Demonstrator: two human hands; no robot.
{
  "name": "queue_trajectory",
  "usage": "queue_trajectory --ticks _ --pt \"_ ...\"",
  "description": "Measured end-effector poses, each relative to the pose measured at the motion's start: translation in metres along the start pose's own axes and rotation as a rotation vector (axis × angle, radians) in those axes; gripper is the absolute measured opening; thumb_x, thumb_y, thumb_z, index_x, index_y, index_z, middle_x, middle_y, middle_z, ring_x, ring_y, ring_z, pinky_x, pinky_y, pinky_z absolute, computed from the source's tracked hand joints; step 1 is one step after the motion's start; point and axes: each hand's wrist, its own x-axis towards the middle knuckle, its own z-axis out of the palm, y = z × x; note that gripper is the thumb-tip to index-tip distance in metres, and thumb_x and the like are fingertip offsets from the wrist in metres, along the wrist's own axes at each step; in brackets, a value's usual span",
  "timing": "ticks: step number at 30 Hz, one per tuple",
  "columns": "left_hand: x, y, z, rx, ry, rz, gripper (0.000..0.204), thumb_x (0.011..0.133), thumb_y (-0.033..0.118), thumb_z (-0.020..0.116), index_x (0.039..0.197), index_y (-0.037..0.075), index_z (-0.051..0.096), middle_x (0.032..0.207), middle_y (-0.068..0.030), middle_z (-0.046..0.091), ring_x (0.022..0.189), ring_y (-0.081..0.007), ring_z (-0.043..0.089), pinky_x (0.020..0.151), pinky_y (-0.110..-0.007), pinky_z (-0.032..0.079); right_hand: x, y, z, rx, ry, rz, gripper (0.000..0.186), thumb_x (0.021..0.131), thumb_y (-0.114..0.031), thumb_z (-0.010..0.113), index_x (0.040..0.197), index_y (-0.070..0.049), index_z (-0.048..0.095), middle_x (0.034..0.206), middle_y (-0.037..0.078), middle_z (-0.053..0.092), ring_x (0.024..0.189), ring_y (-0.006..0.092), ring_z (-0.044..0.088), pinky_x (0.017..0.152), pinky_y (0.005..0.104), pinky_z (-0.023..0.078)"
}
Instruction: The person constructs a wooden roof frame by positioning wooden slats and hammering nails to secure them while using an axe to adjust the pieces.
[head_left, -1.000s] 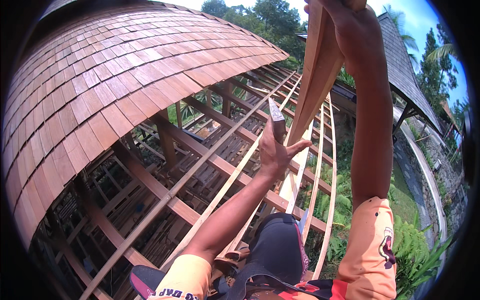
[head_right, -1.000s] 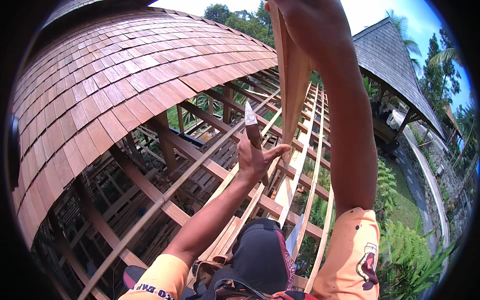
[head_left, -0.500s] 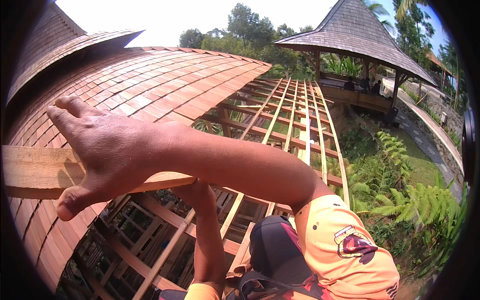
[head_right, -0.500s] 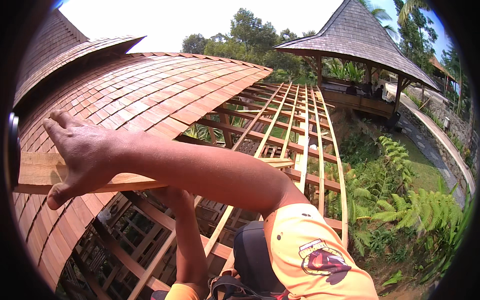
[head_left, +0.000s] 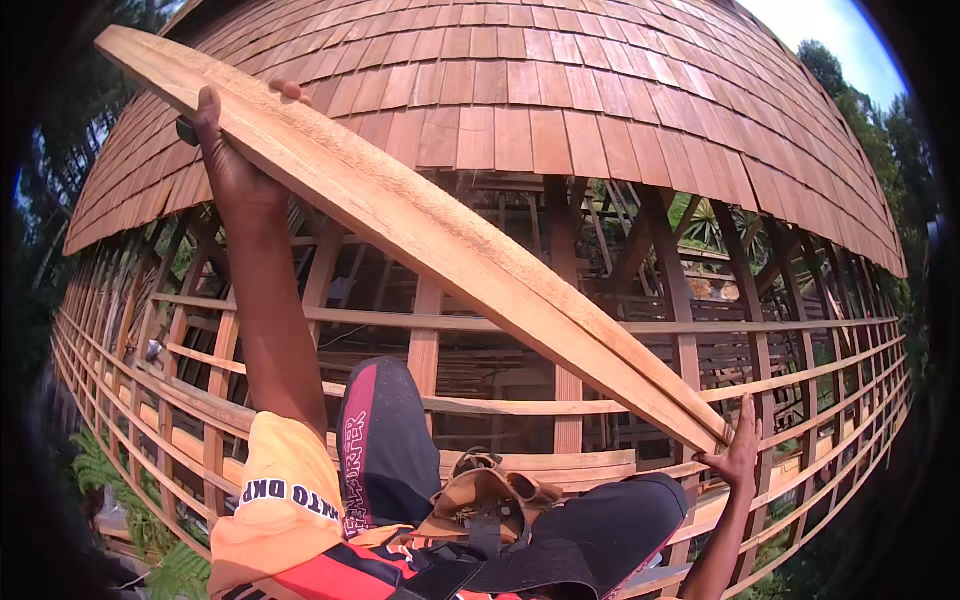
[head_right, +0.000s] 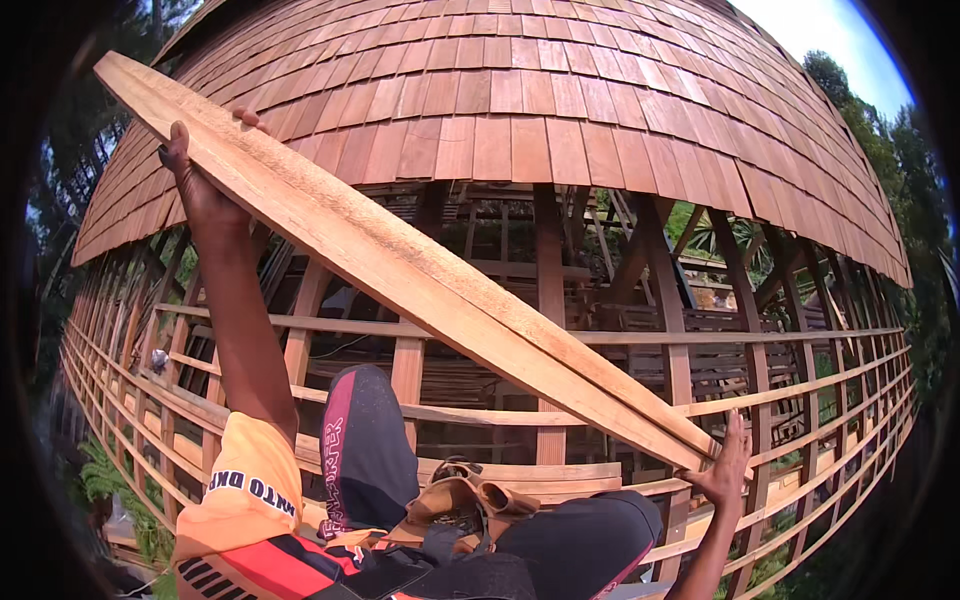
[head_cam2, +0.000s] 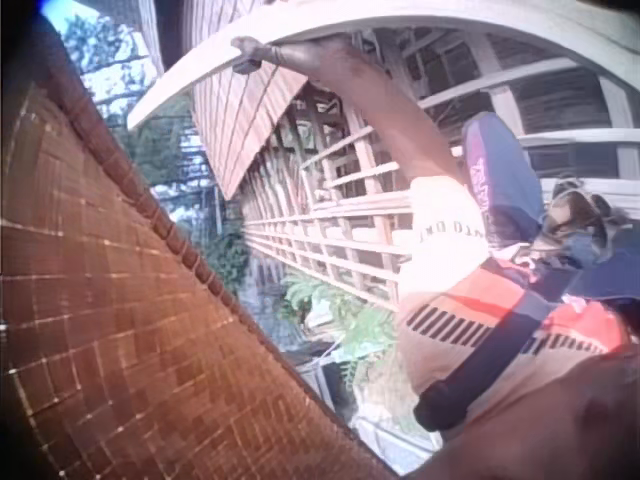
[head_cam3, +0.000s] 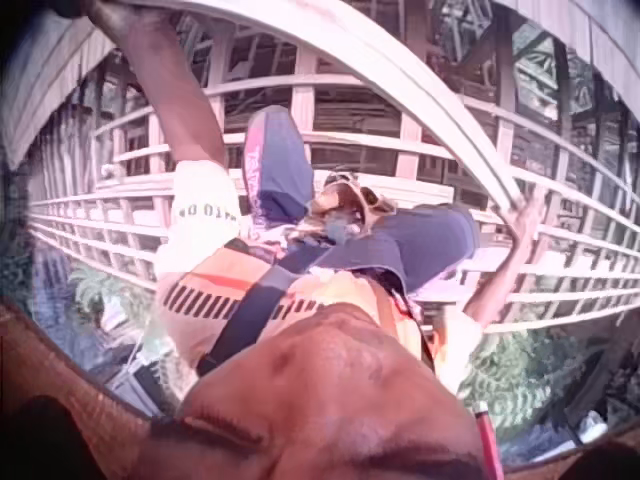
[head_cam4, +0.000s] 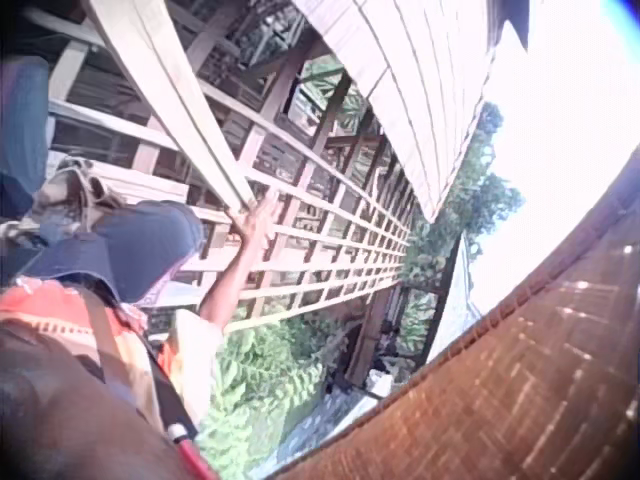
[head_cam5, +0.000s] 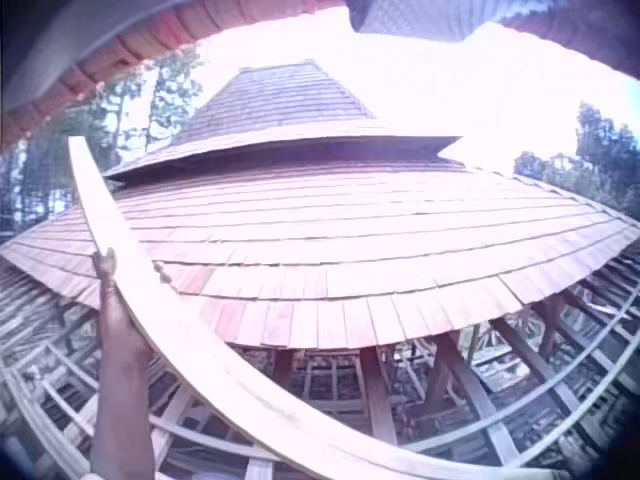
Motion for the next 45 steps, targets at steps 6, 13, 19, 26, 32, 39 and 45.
queue_trajectory --ticks 6,13,19,26,32,39,45 --pt "-0.035 0.021 -0.079 0.199 0.185 -0.124 0.068 0.079 0.058 0.073 0.107 -0.001 0.051 0.087 -0.0200 0.065 0.081 -0.0315 0.067 0.078 -0.046 0.058 -0.009 -0.043 0.093 0.387 -0.340 -0.068 0.090 0.054 -0.039 0.086 0.129 -0.001 0.053 0.096 0.019 0.070 0.094 0.0350 0.068 0.089 0.0431 0.051" --pt "-0.056 0.075 -0.213 0.224 0.542 -0.150 0.072 0.077 0.060 0.072 0.110 -0.001 0.053 0.089 -0.0188 0.064 0.082 -0.0323 0.067 0.078 -0.048 0.058 0.013 -0.132 0.065 0.153 -0.666 -0.138 0.086 0.066 -0.042 0.080 0.138 -0.006 0.049 0.088 0.017 0.071 0.081 0.0312 0.070 0.076 0.0441 0.054" --pt "-0.111 0.096 -0.400 0.234 0.921 -0.193 0.082 0.080 0.068 0.065 0.122 -0.001 0.052 0.093 -0.0214 0.065 0.087 -0.0358 0.067 0.083 -0.053 0.056 0.040 -0.188 0.099 0.214 -0.766 -0.370 0.085 0.072 -0.042 0.081 0.142 -0.007 0.047 0.076 0.014 0.071 0.058 0.0239 0.067 0.057 0.0406 0.055" --pt "-0.269 0.132 -0.568 0.243 1.265 -0.049 0.070 0.088 0.049 0.071 0.134 0.003 0.044 0.101 -0.0184 0.064 0.085 -0.0343 0.067 0.075 -0.050 0.060 0.029 -0.257 0.190 0.068 -0.778 -0.725 0.064 0.049 -0.043 0.083 0.095 -0.003 0.064 0.059 0.008 0.066 0.062 0.0301 0.068 0.067 0.0413 0.053" --pt "-0.293 0.185 -0.611 1.229 1.633 -0.185 0.087 0.076 0.061 0.080 0.114 -0.015 0.061 0.113 -0.0259 0.067 0.098 -0.0381 0.068 0.085 -0.047 0.056 -0.008 -0.337 0.219 -0.035 -0.961 -0.668 0.080 0.051 -0.050 0.086 0.113 -0.005 0.061 0.091 0.018 0.070 0.086 0.0368 0.069 0.078 0.0464 0.054" --pt "-0.321 0.296 -0.617 1.290 1.449 0.034 0.050 0.094 0.030 0.071 0.121 -0.010 0.059 0.100 -0.0137 0.068 0.088 -0.0234 0.067 0.072 -0.034 0.058 -0.011 -0.424 0.211 0.077 -0.801 -1.069 0.085 0.079 -0.035 0.078 0.150 -0.010 0.039 0.155 0.013 0.038 0.145 0.0315 0.033 0.119 0.0511 0.026" --pt "-0.257 0.196 -0.523 1.120 1.010 -0.075 0.026 0.098 0.030 0.067 0.086 0.009 0.058 0.074 0.0027 0.050 0.057 -0.0071 0.042 0.049 -0.023 0.033 -0.014 -0.360 0.224 0.268 -0.801 -0.891 0.074 0.084 -0.032 0.074 0.146 -0.006 0.042 0.152 0.015 0.043 0.139 0.0327 0.043 0.115 0.0443 0.036"
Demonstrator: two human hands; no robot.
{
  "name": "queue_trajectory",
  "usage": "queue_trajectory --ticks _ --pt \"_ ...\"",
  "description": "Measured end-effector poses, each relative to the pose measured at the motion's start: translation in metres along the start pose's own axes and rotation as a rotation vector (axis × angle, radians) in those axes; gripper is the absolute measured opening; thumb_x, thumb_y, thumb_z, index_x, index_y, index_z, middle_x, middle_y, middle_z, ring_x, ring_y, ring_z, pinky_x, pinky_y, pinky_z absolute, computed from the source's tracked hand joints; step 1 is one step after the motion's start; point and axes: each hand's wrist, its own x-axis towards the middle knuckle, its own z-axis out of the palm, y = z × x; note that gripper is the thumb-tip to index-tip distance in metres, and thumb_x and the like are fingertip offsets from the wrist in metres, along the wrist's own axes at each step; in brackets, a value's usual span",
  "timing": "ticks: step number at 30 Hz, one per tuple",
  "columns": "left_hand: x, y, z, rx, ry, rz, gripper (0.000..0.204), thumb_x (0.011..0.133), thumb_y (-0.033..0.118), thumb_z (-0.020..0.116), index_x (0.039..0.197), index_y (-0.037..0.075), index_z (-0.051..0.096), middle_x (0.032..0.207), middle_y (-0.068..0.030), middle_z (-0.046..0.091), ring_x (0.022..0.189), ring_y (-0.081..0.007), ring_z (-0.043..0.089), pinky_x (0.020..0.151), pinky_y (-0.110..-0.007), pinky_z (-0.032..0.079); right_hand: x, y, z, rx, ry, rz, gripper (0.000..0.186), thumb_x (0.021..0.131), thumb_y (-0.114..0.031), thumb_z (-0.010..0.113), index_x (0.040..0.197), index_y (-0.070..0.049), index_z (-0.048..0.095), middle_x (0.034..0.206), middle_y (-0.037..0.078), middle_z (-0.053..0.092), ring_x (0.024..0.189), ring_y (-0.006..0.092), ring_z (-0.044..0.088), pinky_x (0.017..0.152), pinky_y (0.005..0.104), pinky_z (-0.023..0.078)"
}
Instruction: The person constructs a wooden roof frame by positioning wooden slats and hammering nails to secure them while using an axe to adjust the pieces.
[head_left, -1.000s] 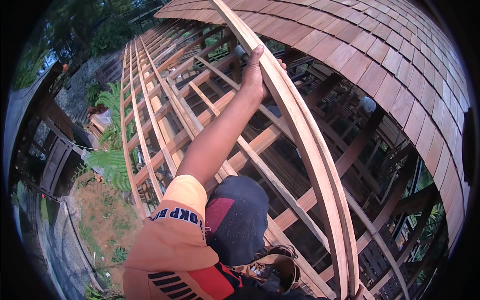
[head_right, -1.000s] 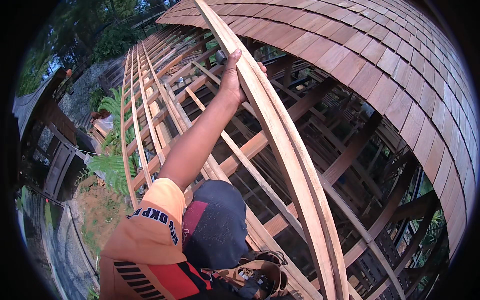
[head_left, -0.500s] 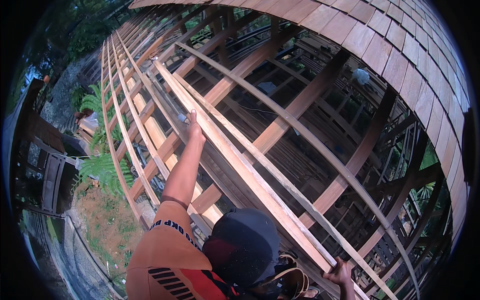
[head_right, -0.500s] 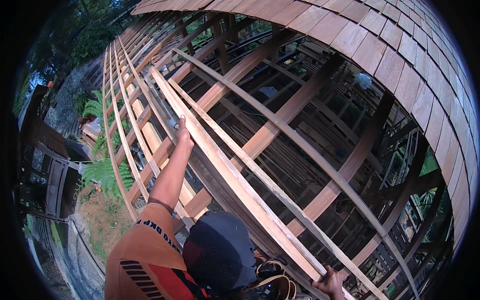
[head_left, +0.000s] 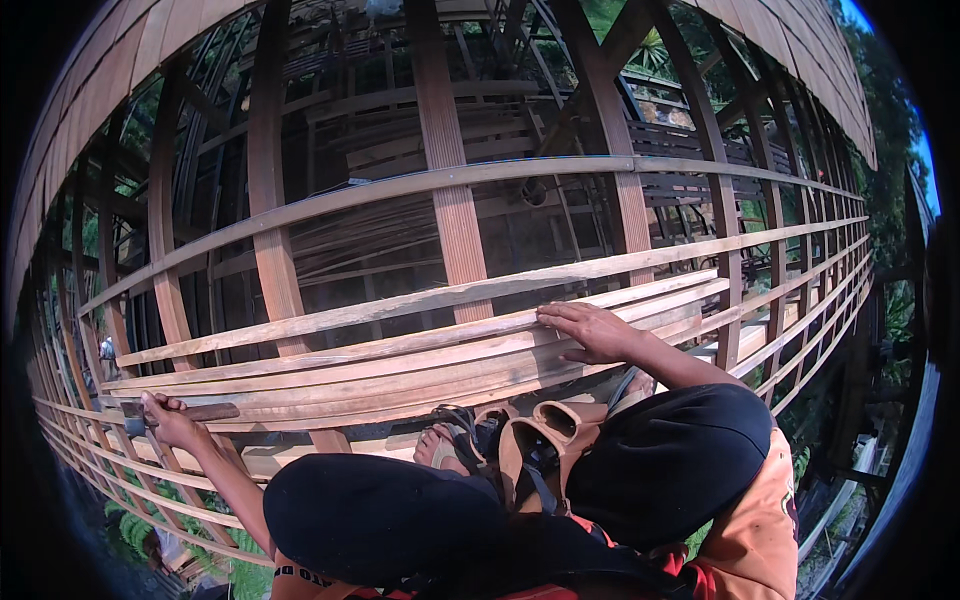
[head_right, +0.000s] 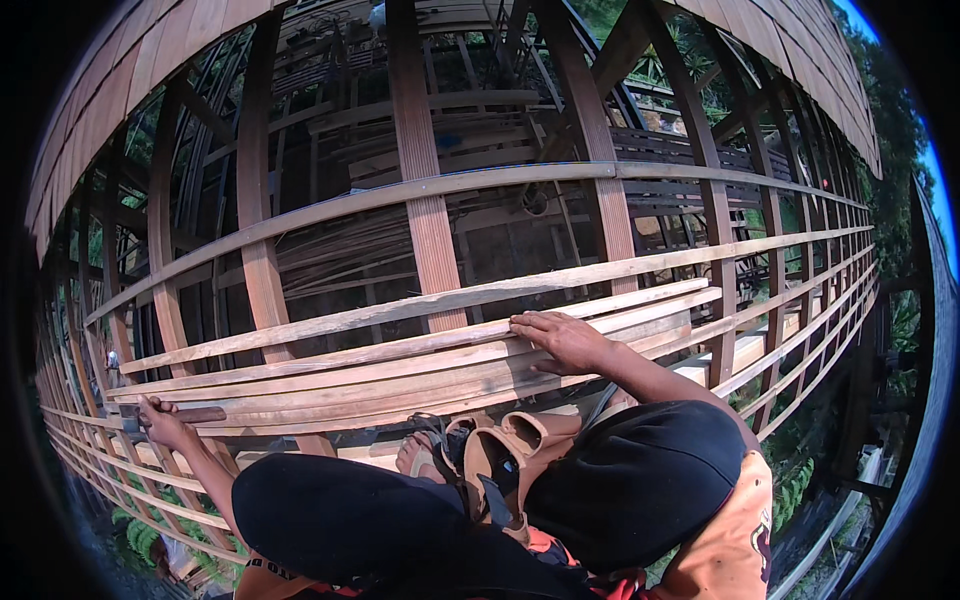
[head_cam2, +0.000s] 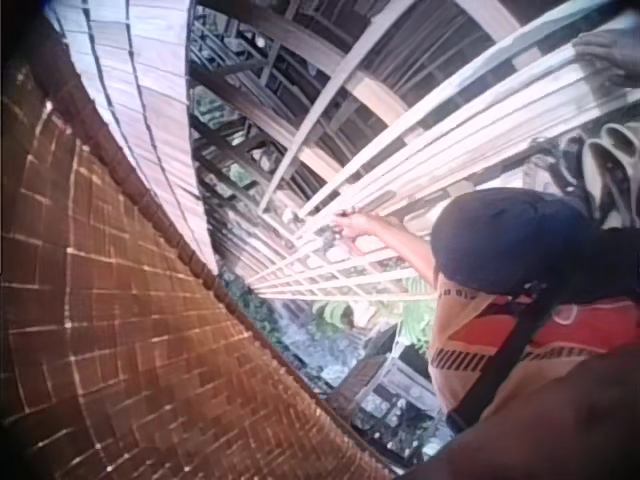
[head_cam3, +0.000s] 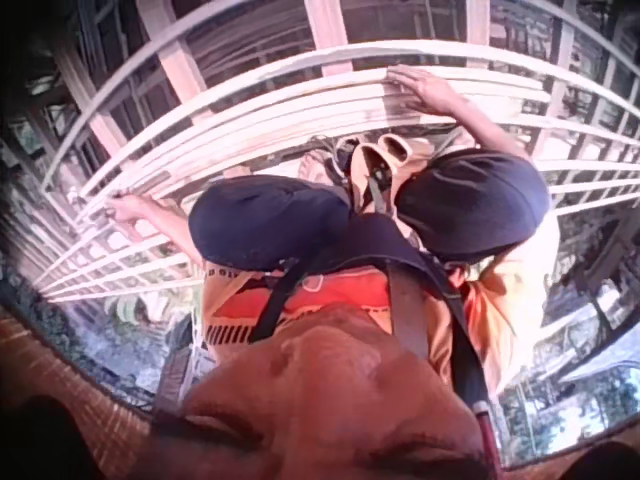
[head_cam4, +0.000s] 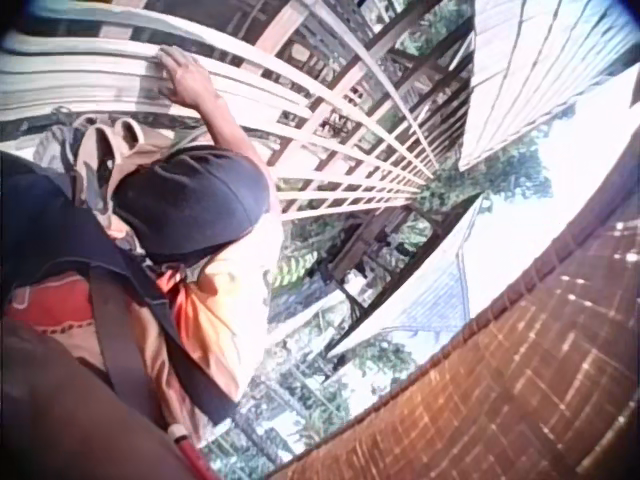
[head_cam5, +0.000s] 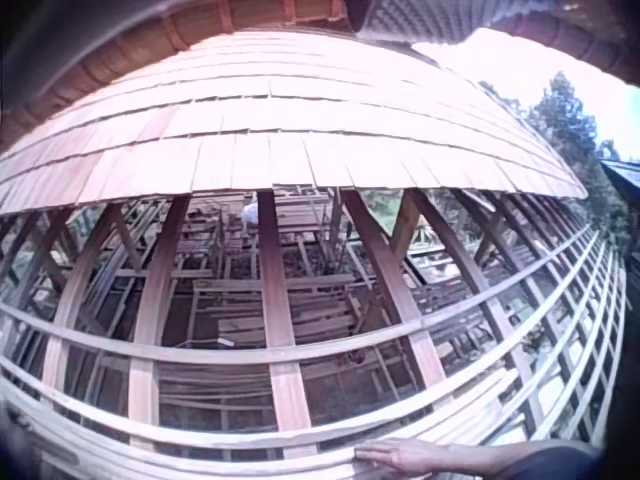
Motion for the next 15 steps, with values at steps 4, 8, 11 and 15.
queue_trajectory --ticks 4,8,11,15 --pt "-0.082 0.059 0.123 -0.270 -0.647 -0.047 0.037 0.104 0.044 0.052 0.087 0.013 0.042 0.087 -0.0022 0.047 0.066 -0.0097 0.046 0.059 -0.023 0.039 -0.011 -0.008 -0.012 0.105 0.108 0.175 0.070 0.086 -0.030 0.073 0.145 -0.005 0.044 0.144 0.018 0.051 0.130 0.0362 0.052 0.110 0.0434 0.042" --pt "-0.201 0.097 0.221 -0.301 -1.375 -0.189 0.042 0.104 0.052 0.044 0.102 0.009 0.045 0.100 -0.0055 0.050 0.094 -0.0182 0.057 0.091 -0.035 0.045 -0.008 -0.039 -0.039 0.554 0.226 0.378 0.065 0.089 -0.031 0.072 0.142 -0.002 0.048 0.133 0.019 0.060 0.124 0.0350 0.058 0.106 0.0433 0.046" --pt "-0.289 0.097 0.263 -0.192 -1.846 -0.269 0.048 0.105 0.051 0.042 0.114 0.005 0.050 0.112 -0.0080 0.054 0.118 -0.0213 0.053 0.108 -0.039 0.038 0.002 -0.070 -0.052 1.050 0.223 0.178 0.077 0.091 -0.032 0.072 0.151 -0.002 0.035 0.142 0.022 0.052 0.136 0.0306 0.048 0.114 0.0432 0.037" --pt "-0.400 0.089 0.276 -0.101 -2.230 -0.203 0.058 0.104 0.055 0.040 0.132 0.004 0.045 0.121 -0.0097 0.051 0.120 -0.0184 0.048 0.105 -0.036 0.038 0.001 -0.087 -0.056 1.346 0.235 0.091 0.079 0.088 -0.033 0.077 0.147 -0.002 0.035 0.137 0.015 0.049 0.132 0.0255 0.047 0.113 0.0411 0.035"
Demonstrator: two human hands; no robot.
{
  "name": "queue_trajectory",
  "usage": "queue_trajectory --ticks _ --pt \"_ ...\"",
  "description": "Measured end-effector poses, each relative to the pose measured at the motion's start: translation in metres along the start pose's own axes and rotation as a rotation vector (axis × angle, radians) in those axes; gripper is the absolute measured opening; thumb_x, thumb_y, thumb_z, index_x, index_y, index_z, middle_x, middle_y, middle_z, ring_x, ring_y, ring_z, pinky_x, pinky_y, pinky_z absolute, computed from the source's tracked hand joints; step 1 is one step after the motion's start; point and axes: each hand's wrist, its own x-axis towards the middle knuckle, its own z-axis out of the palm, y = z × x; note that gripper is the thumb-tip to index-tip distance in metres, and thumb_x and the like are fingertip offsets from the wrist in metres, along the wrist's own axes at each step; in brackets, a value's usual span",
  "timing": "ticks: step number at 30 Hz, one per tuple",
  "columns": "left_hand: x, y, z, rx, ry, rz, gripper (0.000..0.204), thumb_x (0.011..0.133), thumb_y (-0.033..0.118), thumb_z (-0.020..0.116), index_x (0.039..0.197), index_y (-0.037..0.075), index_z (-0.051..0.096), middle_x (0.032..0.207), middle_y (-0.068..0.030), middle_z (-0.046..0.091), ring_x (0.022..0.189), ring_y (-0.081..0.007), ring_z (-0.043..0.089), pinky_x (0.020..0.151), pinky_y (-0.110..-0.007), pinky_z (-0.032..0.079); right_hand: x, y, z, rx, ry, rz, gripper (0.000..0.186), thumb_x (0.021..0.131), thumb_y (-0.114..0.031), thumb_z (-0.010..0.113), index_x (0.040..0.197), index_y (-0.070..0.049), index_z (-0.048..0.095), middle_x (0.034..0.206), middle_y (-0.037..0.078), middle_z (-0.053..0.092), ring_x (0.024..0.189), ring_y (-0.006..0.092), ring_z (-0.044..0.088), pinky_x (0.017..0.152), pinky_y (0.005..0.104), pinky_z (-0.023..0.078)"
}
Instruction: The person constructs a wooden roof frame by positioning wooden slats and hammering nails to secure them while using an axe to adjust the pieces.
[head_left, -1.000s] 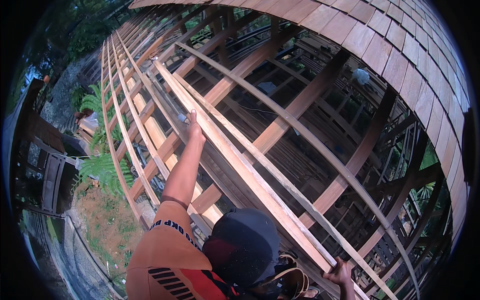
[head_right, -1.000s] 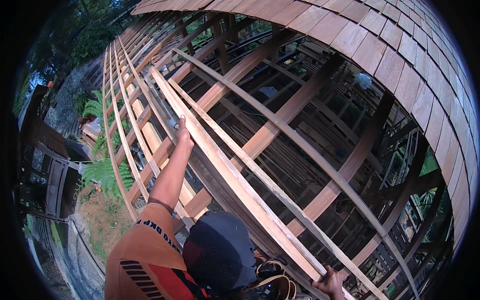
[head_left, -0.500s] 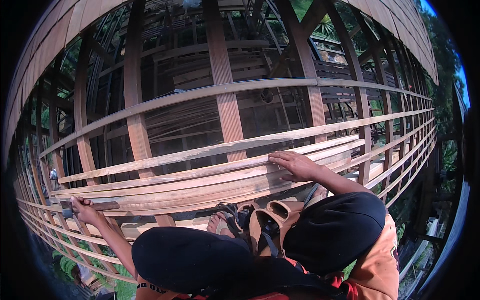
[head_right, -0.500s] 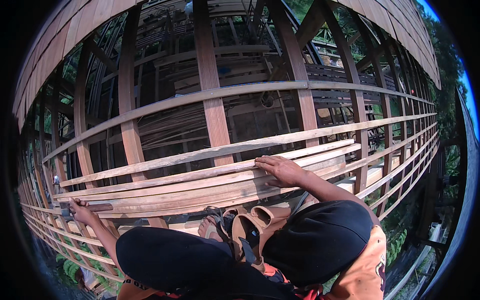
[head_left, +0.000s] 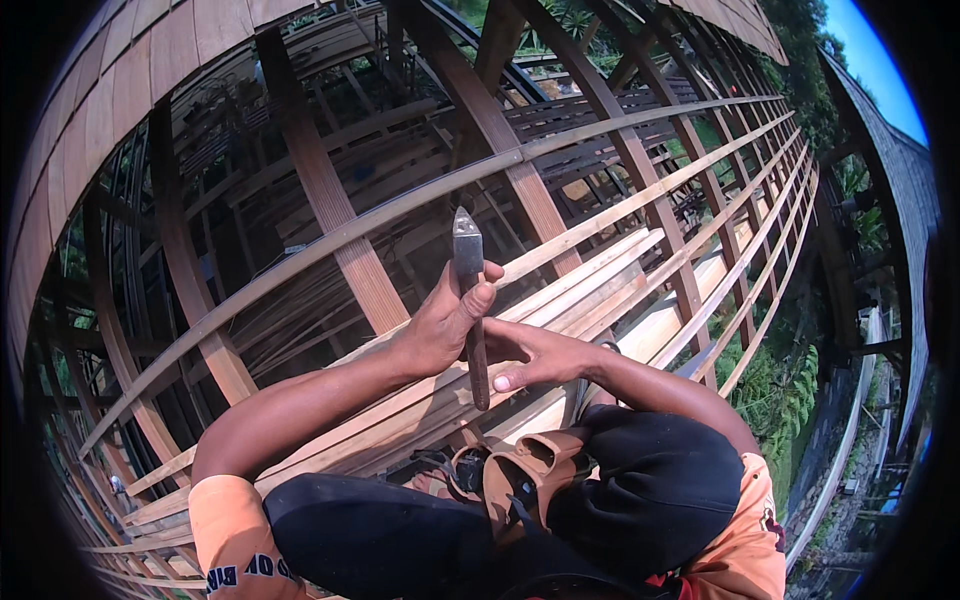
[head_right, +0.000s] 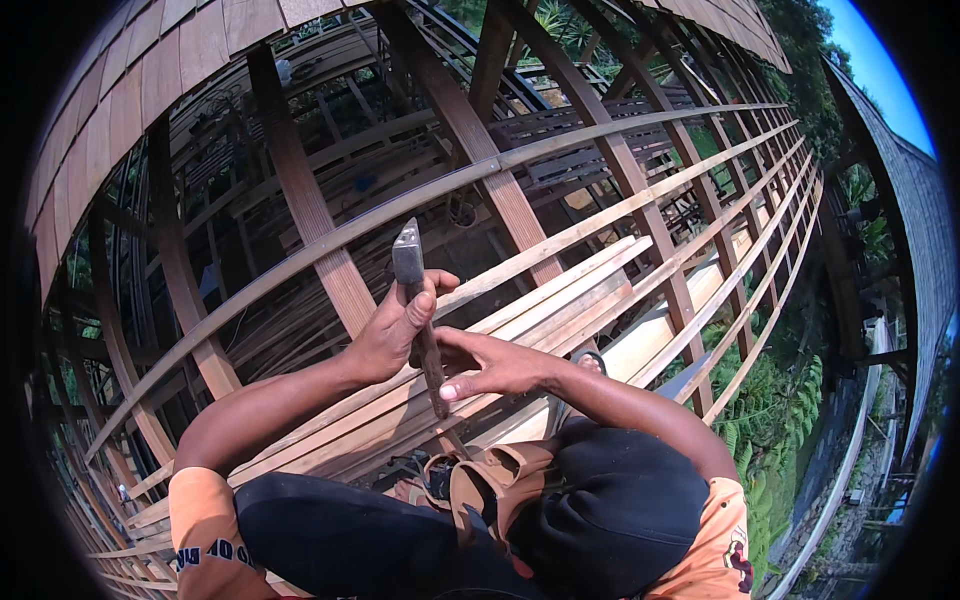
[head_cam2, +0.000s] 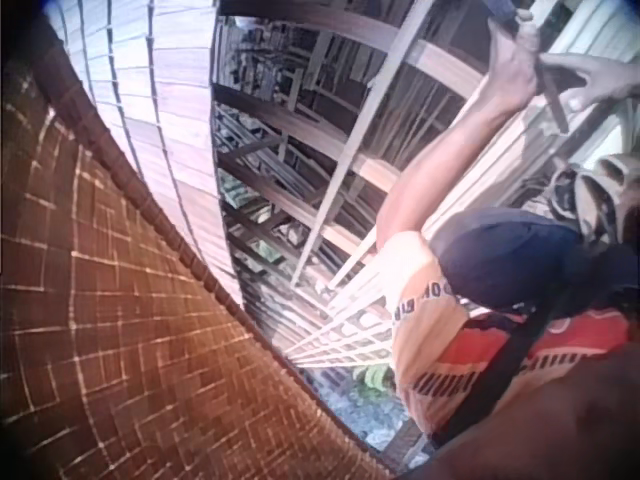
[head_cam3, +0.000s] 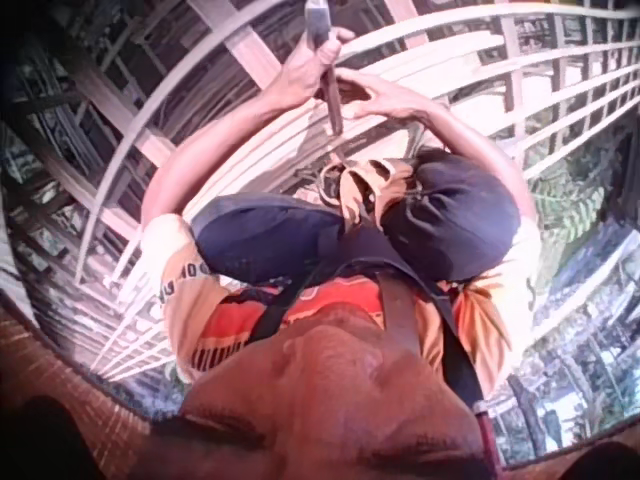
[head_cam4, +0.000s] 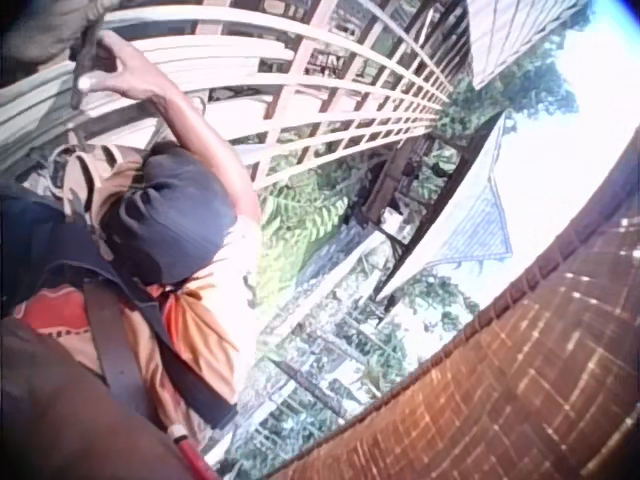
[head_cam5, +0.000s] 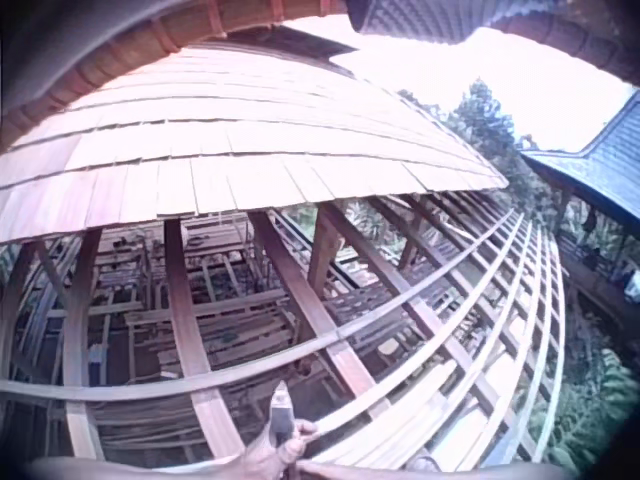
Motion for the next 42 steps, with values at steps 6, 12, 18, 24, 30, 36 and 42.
queue_trajectory --ticks 6,12,18,24,30,36,42 --pt "0.066 -0.005 0.076 0.611 -0.335 0.236 0.060 0.101 0.044 0.055 0.131 -0.005 0.038 0.124 -0.0291 0.051 0.116 -0.0378 0.058 0.097 -0.044 0.047 -0.087 0.008 -0.048 0.111 0.768 -0.029 0.021 0.090 -0.018 0.066 0.104 -0.004 0.060 0.073 0.000 0.052 0.066 0.0108 0.053 0.060 0.0230 0.043" --pt "-0.006 0.022 0.096 0.648 -1.597 -0.050 0.021 0.093 0.016 0.059 0.099 0.000 0.070 0.089 -0.0265 0.068 0.085 -0.0438 0.065 0.077 -0.049 0.051 -0.247 0.025 -0.060 -0.595 1.596 0.133 0.028 0.080 -0.020 0.069 0.099 -0.002 0.060 0.076 0.001 0.053 0.070 0.0105 0.050 0.064 0.0297 0.042" --pt "-0.110 -0.103 0.144 0.463 -1.580 0.272 0.018 0.087 0.019 0.059 0.093 0.007 0.072 0.090 -0.0189 0.071 0.086 -0.0371 0.068 0.075 -0.044 0.053 -0.333 0.097 0.020 -0.244 1.843 0.301 0.024 0.082 -0.022 0.073 0.087 -0.004 0.057 0.069 0.001 0.054 0.061 0.0116 0.051 0.056 0.0308 0.041" --pt "-0.113 -0.131 0.182 0.434 -1.634 0.379 0.019 0.088 0.020 0.059 0.093 0.008 0.072 0.090 -0.0173 0.071 0.085 -0.0356 0.069 0.074 -0.043 0.053 -0.329 0.209 0.129 -0.186 1.836 0.326 0.040 0.080 -0.024 0.078 0.107 0.001 0.064 0.082 0.013 0.067 0.076 0.0206 0.063 0.071 0.0365 0.050" --pt "-0.101 -0.143 0.165 0.473 -1.603 0.399 0.020 0.088 0.021 0.058 0.092 0.009 0.072 0.091 -0.0156 0.071 0.085 -0.0340 0.069 0.073 -0.041 0.053 -0.276 0.245 0.188 0.060 1.905 0.525 0.042 0.083 -0.028 0.074 0.112 0.000 0.064 0.089 0.018 0.070 0.084 0.0239 0.065 0.076 0.0380 0.050" --pt "-0.100 -0.177 0.156 0.447 -1.566 0.448 0.020 0.089 0.022 0.057 0.092 0.010 0.073 0.091 -0.0140 0.072 0.085 -0.0324 0.069 0.072 -0.040 0.052 -0.290 0.248 0.254 0.142 1.943 0.650 0.045 0.085 -0.032 0.070 0.115 0.000 0.062 0.091 0.019 0.070 0.085 0.0276 0.066 0.077 0.0401 0.050" --pt "-0.086 -0.105 0.142 0.511 -1.561 0.472 0.022 0.088 0.024 0.057 0.092 0.012 0.074 0.092 -0.0103 0.073 0.083 -0.0300 0.069 0.072 -0.038 0.052 -0.300 0.233 0.277 0.102 1.961 0.704 0.047 0.088 -0.036 0.066 0.118 0.000 0.060 0.093 0.021 0.069 0.087 0.0313 0.066 0.078 0.0422 0.050"
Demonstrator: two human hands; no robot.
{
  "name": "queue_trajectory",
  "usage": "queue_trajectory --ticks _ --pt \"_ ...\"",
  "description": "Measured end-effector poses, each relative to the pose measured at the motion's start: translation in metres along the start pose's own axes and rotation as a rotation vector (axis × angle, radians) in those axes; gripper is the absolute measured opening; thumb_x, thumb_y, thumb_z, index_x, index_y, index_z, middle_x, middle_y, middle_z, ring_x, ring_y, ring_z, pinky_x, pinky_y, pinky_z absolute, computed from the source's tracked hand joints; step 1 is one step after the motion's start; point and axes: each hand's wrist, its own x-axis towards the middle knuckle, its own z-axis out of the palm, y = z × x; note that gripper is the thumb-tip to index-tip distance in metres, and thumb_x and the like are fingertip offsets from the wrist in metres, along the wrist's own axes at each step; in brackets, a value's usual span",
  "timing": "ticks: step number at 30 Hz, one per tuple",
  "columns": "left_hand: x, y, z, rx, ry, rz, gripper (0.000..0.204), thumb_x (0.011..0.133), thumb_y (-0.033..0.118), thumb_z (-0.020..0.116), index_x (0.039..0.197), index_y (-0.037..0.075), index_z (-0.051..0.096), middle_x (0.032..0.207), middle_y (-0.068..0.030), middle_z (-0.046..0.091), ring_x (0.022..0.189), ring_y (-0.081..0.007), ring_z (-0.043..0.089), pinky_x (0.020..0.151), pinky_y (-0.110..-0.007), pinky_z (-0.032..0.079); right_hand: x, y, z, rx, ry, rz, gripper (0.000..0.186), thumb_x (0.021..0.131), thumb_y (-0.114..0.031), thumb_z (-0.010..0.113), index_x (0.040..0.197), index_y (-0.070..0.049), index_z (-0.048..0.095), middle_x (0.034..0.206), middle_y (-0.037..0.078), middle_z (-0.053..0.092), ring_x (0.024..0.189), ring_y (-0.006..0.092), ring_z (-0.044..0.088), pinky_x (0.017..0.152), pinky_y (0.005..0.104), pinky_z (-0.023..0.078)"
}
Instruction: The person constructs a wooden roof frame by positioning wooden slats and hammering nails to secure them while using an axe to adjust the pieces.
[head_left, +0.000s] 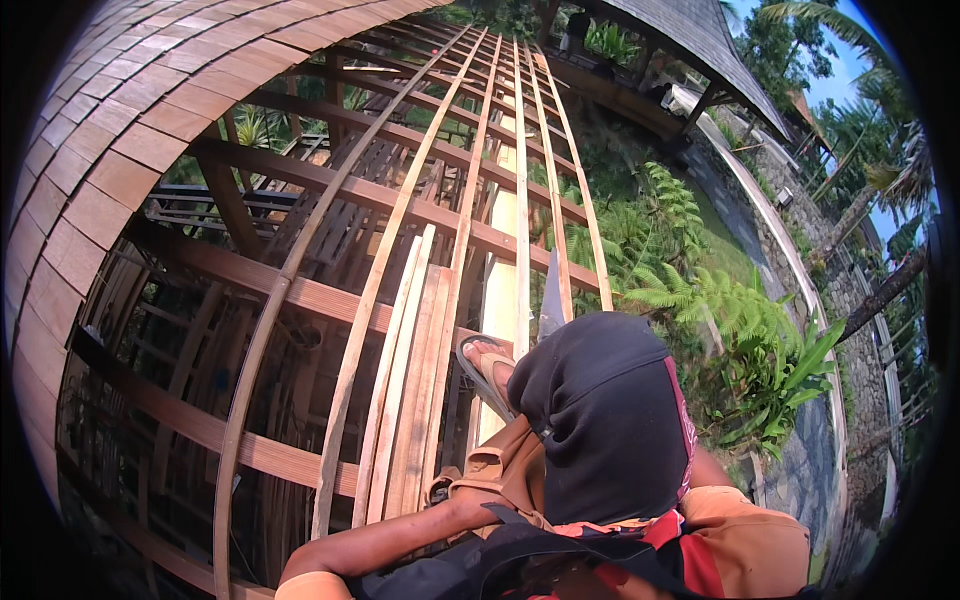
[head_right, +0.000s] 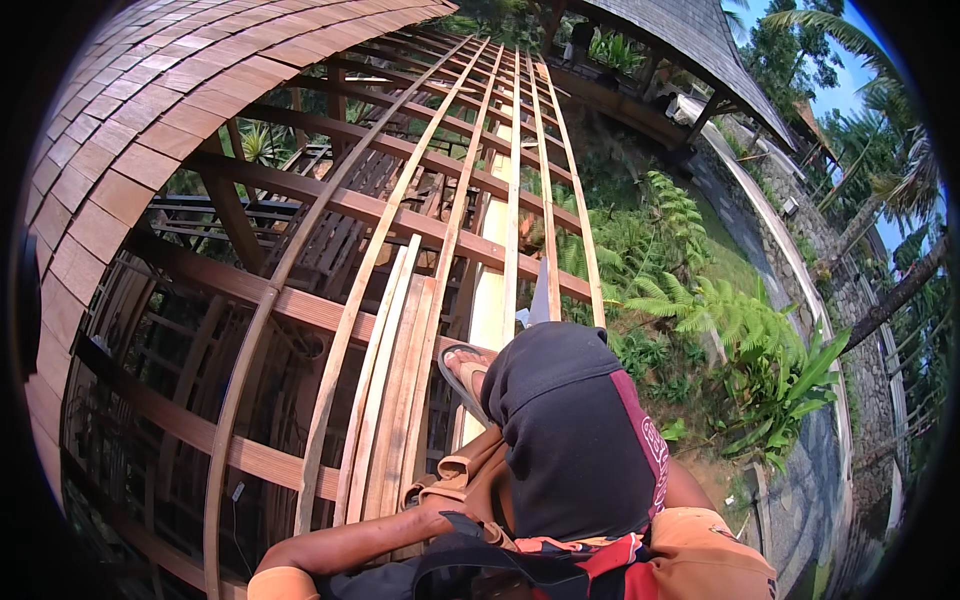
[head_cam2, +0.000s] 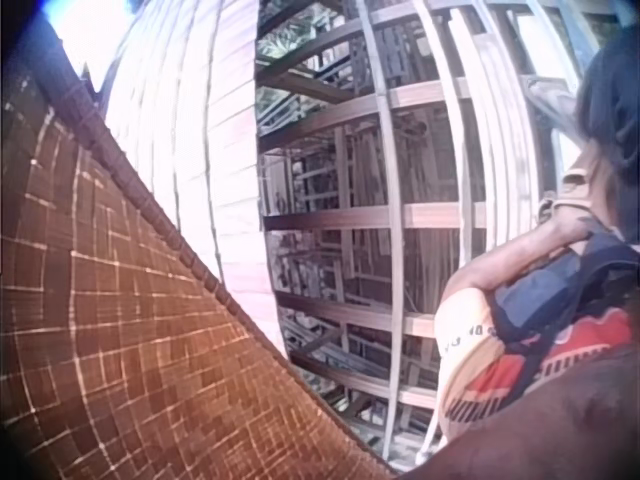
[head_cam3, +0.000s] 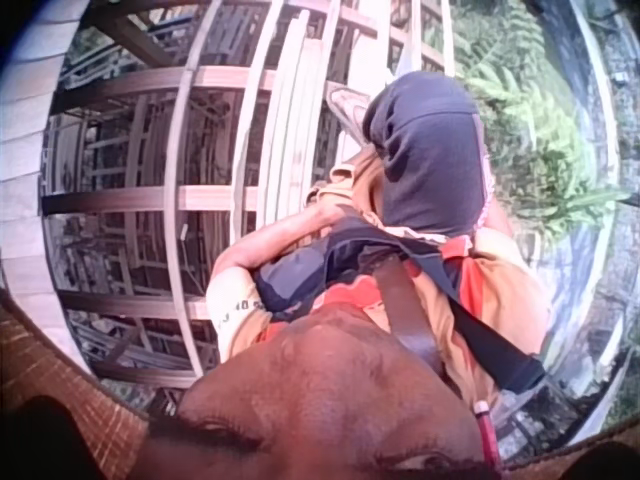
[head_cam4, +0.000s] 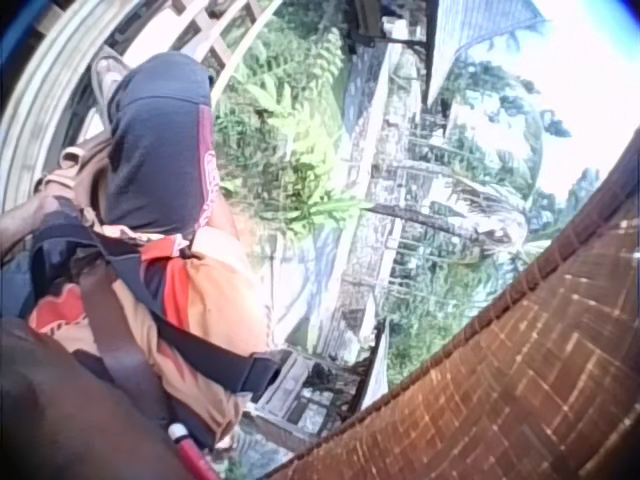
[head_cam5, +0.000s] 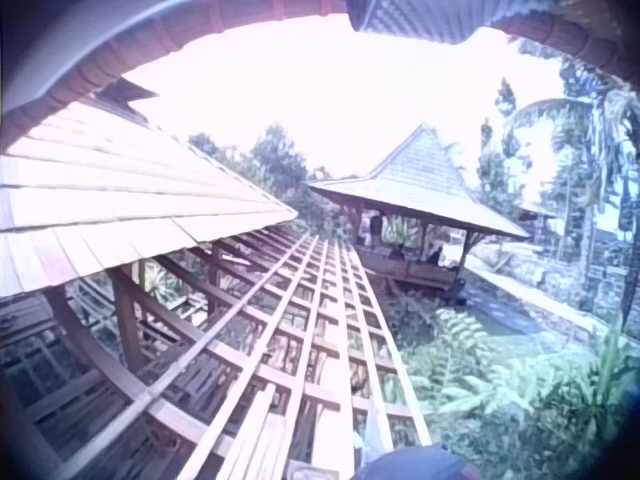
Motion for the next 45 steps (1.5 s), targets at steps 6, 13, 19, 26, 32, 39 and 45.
queue_trajectory --ticks 6,13,19,26,32,39,45 --pt "-0.017 -0.017 0.031 -0.072 0.068 -0.014 0.020 0.086 0.024 0.058 0.090 0.013 0.073 0.086 -0.0132 0.072 0.081 -0.0320 0.070 0.072 -0.042 0.054 0.039 -0.051 0.042 -0.060 -0.134 -0.134 0.050 0.090 -0.040 0.062 0.121 0.000 0.058 0.094 0.023 0.069 0.089 0.0350 0.066 0.079 0.0443 0.050" --pt "-0.078 0.072 -0.030 -0.128 0.092 -0.224 0.024 0.089 0.019 0.055 0.107 0.008 0.066 0.103 -0.0161 0.070 0.087 -0.0351 0.069 0.074 -0.045 0.054 0.106 -0.172 0.126 -0.234 -0.422 -0.483 0.054 0.093 -0.045 0.057 0.124 0.000 0.055 0.096 0.025 0.069 0.092 0.0393 0.067 0.080 0.0468 0.051" --pt "-0.197 0.146 -0.094 -0.390 0.733 -0.887 0.038 0.092 0.018 0.067 0.125 0.004 0.060 0.100 -0.0217 0.066 0.094 -0.0374 0.067 0.074 -0.045 0.052 0.115 -0.315 0.188 -0.459 -0.674 -1.067 0.047 0.101 -0.046 0.049 0.114 -0.001 0.054 0.084 0.022 0.064 0.085 0.0417 0.065 0.076 0.0488 0.051" --pt "-0.244 0.135 0.025 -0.441 2.076 -0.804 0.026 0.095 0.010 0.066 0.113 0.001 0.050 0.085 -0.0128 0.070 0.063 -0.0156 0.067 0.052 -0.024 0.051 0.106 -0.366 0.322 -0.240 -0.865 -1.313 0.043 0.096 -0.036 0.061 0.117 -0.002 0.044 0.092 0.028 0.065 0.087 0.0487 0.063 0.075 0.0552 0.050" --pt "-0.196 0.042 0.021 -0.430 2.288 -0.779 0.009 0.095 0.008 0.066 0.099 0.001 0.060 0.097 -0.0140 0.073 0.085 -0.0183 0.072 0.072 -0.030 0.060 0.092 -0.357 0.338 -0.244 -0.916 -1.400 0.041 0.096 -0.032 0.062 0.115 -0.001 0.044 0.095 0.028 0.066 0.086 0.0485 0.064 0.075 0.0556 0.051" --pt "-0.156 -0.058 0.000 -0.360 2.239 -0.626 0.004 0.094 0.004 0.067 0.097 0.001 0.065 0.101 -0.0082 0.070 0.095 -0.0133 0.066 0.088 -0.028 0.052 0.084 -0.310 0.288 -0.139 -1.041 -1.216 0.047 0.091 -0.018 0.062 0.127 0.002 0.040 0.098 0.027 0.062 0.090 0.0451 0.064 0.079 0.0465 0.051" --pt "-0.150 -0.063 0.022 -0.327 2.275 -0.824 0.009 0.093 0.009 0.070 0.097 0.001 0.069 0.092 -0.0055 0.073 0.088 -0.0101 0.067 0.082 -0.026 0.053 0.061 -0.292 0.265 -0.112 -1.328 -0.946 0.051 0.097 -0.014 0.058 0.139 -0.001 0.034 0.107 0.026 0.062 0.094 0.0444 0.066 0.083 0.0445 0.052"
